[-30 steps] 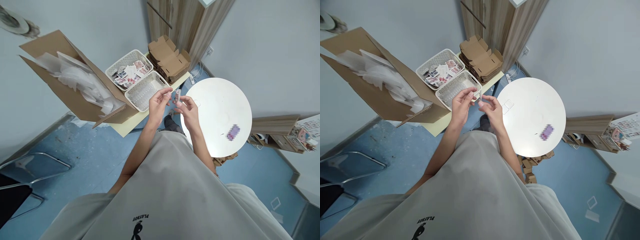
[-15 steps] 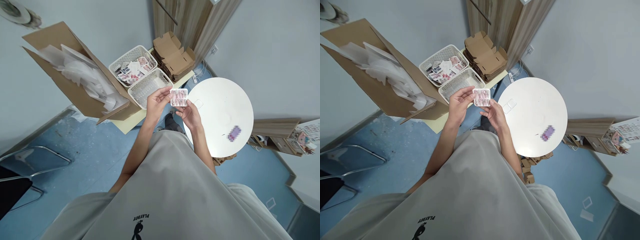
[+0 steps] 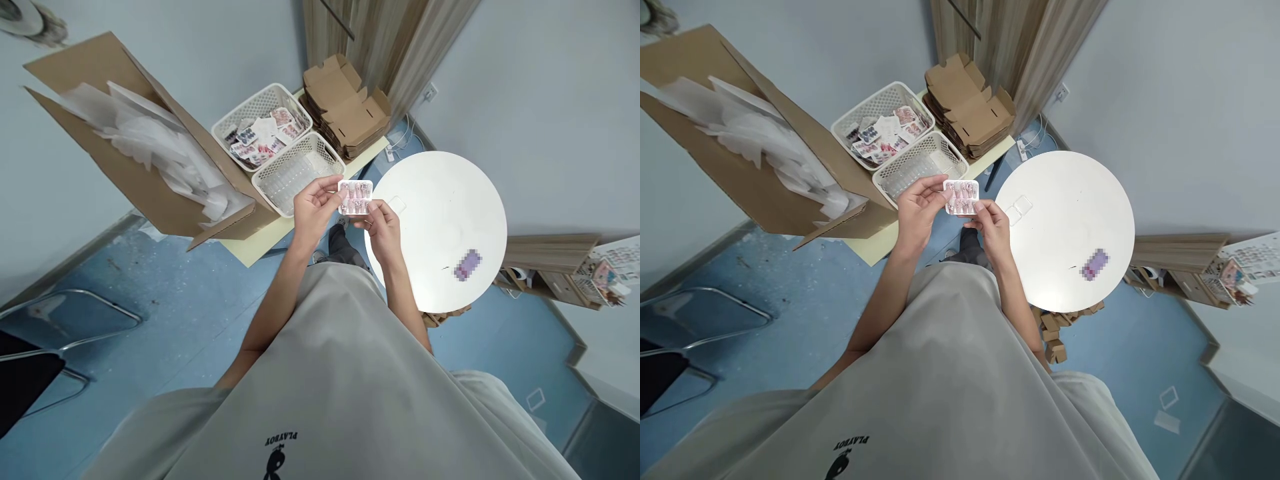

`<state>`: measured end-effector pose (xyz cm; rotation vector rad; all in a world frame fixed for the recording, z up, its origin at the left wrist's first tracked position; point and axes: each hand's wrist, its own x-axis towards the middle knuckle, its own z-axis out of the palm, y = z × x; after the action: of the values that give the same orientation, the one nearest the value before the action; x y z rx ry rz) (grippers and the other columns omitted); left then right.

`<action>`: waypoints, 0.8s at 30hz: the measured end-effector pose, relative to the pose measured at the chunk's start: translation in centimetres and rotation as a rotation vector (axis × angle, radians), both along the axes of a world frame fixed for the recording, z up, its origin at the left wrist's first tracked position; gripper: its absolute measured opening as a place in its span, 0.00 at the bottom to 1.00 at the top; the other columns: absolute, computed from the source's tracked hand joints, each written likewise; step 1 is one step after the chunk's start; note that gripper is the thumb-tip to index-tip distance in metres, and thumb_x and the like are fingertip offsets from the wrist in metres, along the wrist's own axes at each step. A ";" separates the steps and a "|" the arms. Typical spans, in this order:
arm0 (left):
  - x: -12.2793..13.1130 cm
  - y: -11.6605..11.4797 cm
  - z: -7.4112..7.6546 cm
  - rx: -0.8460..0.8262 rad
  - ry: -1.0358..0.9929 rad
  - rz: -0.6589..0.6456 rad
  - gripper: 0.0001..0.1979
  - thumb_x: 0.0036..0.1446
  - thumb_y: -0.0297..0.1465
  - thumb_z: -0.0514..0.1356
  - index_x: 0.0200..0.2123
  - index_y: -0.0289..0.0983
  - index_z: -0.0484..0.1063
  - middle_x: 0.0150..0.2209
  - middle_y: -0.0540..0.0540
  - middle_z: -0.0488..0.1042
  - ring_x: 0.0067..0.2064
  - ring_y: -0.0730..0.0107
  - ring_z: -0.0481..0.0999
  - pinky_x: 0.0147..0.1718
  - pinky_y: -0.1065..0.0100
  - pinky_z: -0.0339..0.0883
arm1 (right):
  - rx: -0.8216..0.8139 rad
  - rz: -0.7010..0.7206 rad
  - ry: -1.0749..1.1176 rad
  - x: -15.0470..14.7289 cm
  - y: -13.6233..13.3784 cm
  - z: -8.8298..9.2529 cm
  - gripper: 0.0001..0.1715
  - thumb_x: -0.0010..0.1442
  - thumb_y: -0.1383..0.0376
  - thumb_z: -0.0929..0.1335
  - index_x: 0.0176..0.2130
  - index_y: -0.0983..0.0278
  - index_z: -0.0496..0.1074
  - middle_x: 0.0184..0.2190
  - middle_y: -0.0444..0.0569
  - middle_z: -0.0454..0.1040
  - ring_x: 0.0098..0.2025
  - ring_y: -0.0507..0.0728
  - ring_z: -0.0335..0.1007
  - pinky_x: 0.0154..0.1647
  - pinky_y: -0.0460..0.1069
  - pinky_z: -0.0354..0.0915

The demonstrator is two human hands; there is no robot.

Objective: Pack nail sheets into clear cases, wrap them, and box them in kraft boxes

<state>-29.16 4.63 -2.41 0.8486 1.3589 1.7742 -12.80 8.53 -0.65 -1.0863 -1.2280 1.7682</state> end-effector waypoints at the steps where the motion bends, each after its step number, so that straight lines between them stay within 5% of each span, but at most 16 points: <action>1: 0.1 0.1 0.0 -0.003 0.004 -0.002 0.23 0.60 0.48 0.76 0.52 0.42 0.84 0.49 0.43 0.86 0.52 0.60 0.86 0.53 0.61 0.82 | 0.013 -0.003 -0.008 0.1 0.0 0.0 0.28 0.64 0.35 0.75 0.42 0.55 0.76 0.42 0.45 0.86 0.49 0.59 0.86 0.41 0.51 0.81; 24: 2.0 1.4 0.5 0.015 0.059 -0.050 0.24 0.63 0.50 0.74 0.53 0.42 0.80 0.46 0.43 0.83 0.51 0.60 0.86 0.52 0.60 0.82 | 0.138 -0.075 -0.093 2.2 -0.1 1.2 0.29 0.67 0.35 0.73 0.44 0.56 0.78 0.37 0.45 0.83 0.42 0.58 0.87 0.37 0.50 0.81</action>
<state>-27.13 6.08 -1.95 0.9420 1.3520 1.7357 -10.60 8.48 0.51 -1.1299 -1.3270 1.5683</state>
